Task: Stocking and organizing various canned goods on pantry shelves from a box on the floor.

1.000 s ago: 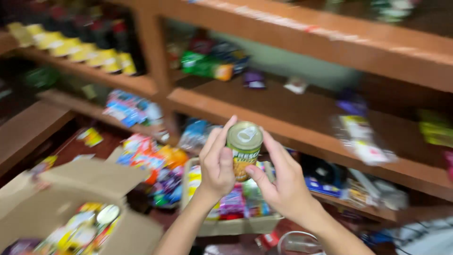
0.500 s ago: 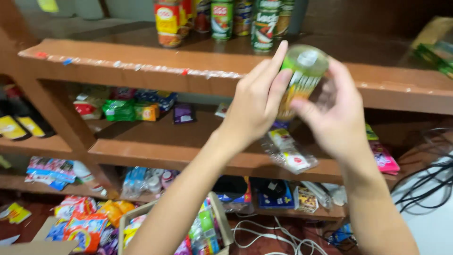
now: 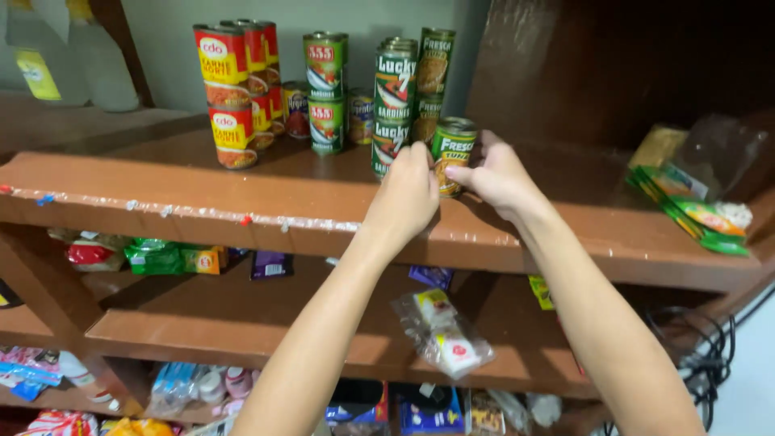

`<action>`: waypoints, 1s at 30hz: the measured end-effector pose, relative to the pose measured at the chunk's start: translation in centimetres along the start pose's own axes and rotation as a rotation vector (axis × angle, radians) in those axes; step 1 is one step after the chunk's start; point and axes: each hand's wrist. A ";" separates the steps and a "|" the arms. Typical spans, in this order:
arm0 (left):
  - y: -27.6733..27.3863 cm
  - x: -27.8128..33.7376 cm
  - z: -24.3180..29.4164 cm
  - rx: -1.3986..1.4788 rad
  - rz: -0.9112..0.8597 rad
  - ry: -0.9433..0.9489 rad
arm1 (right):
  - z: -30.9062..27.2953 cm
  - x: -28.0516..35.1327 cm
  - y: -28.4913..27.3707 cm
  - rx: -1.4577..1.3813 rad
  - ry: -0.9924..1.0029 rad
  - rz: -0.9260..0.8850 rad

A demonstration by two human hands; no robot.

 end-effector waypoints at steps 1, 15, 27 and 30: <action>-0.1 0.0 0.0 -0.063 -0.048 -0.018 | 0.4 -0.9 0.0 0.099 -0.015 0.026; 0.0 -0.2 0.8 -0.504 -0.503 -0.046 | -1.1 -7.5 0.5 0.526 0.295 0.028; -1.9 -0.9 3.0 -0.538 -0.686 -0.144 | 2.6 -8.1 -0.2 0.295 0.239 0.106; -0.9 -0.2 2.1 -0.536 -0.659 -0.122 | 4.0 -7.4 -0.3 0.334 0.177 0.069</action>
Point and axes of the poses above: each hand's wrist, its own x-axis away from the middle knuckle, its own y-axis out of the palm, z = x × y, and after that the axes turned 13 degrees about -x, right-handed
